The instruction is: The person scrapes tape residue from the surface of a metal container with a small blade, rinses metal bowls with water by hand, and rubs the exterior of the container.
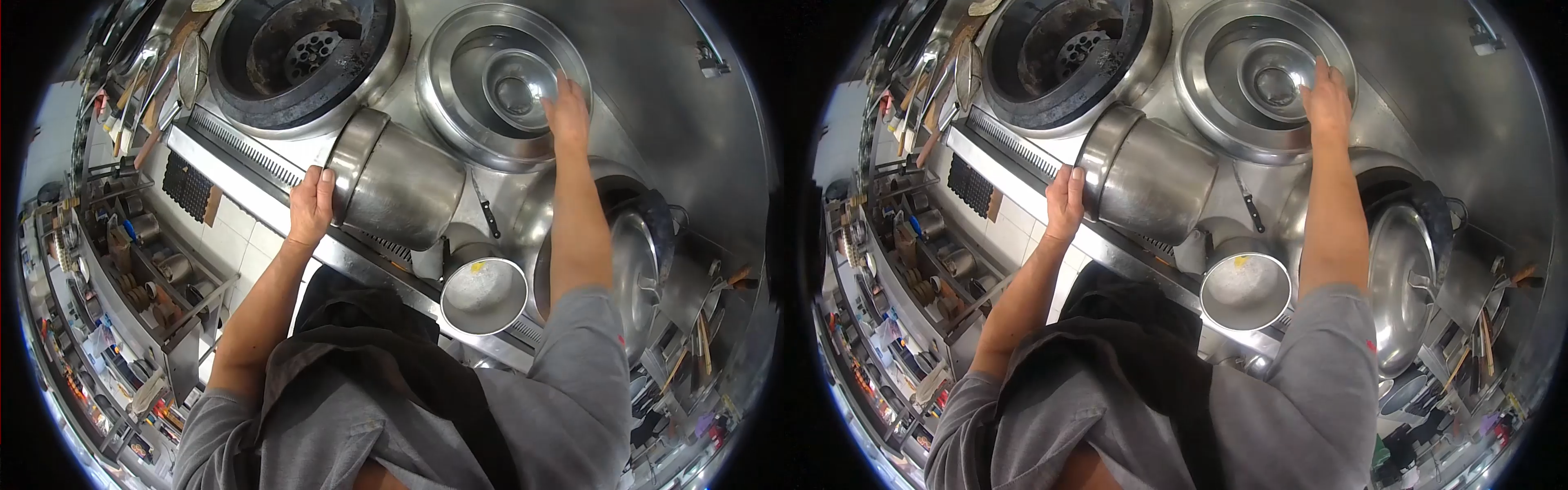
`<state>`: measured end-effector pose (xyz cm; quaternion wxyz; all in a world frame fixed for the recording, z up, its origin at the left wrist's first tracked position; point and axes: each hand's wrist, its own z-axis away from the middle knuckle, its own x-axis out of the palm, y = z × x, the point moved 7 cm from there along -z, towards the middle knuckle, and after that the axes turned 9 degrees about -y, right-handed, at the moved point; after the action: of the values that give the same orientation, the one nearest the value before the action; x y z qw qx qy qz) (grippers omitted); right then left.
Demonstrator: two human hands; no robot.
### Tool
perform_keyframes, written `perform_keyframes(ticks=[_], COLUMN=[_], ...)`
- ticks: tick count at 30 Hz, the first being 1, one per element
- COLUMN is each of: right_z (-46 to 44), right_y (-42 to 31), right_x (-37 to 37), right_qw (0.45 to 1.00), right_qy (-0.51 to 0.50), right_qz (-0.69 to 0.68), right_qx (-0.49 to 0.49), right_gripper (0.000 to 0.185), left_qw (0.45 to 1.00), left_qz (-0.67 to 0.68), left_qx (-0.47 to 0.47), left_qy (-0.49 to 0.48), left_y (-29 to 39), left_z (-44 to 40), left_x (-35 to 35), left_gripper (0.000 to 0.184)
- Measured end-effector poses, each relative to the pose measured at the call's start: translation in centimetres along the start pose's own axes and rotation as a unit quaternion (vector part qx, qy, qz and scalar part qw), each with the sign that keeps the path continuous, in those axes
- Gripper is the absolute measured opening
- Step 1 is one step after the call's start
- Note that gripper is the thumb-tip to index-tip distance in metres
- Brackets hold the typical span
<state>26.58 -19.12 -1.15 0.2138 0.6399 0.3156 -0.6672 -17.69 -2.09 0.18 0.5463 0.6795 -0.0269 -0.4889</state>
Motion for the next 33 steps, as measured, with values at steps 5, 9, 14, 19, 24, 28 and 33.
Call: perform_keyframes(ticks=[5, 9, 14, 19, 24, 28, 33], right_z=[-4.5, -5.5, -6.9, -7.2, -5.7, -2.9, -1.1], right_y=[-0.1, -4.2, -3.1, 0.1, -0.2, -2.5, -2.8], right_x=[2.4, 3.0, 5.4, 7.3, -1.4, -0.4, 4.0], right_qw=[0.994, 0.982, 0.983, 0.972, 0.991, 0.983, 0.997], right_qy=[-0.069, -0.054, -0.178, -0.219, 0.128, 0.149, 0.059], right_qz=[0.079, 0.134, 0.037, 0.083, 0.018, 0.021, -0.028], right_qx=[0.009, -0.120, 0.026, 0.035, -0.029, -0.109, -0.046], right_gripper=[0.064, 0.070, 0.077, 0.041, 0.019, 0.013, 0.017], left_qw=[1.000, 1.000, 0.999, 0.997, 0.997, 0.999, 0.999], left_qz=[0.006, 0.026, 0.048, 0.081, 0.067, 0.054, 0.002], left_qx=[-0.002, -0.002, -0.011, -0.004, -0.020, 0.002, 0.048], left_qy=[-0.002, -0.006, -0.009, -0.014, -0.017, -0.006, 0.022], left_y=[0.3, 0.0, -0.2, -1.2, -0.3, 1.1, 2.6], left_z=[0.4, 0.3, 0.5, 0.8, -0.3, -2.3, -4.2], left_x=[-0.3, -0.2, -0.3, 0.2, 0.0, 0.1, 0.1], left_gripper=[0.030, 0.027, 0.026, 0.024, 0.024, 0.025, 0.015])
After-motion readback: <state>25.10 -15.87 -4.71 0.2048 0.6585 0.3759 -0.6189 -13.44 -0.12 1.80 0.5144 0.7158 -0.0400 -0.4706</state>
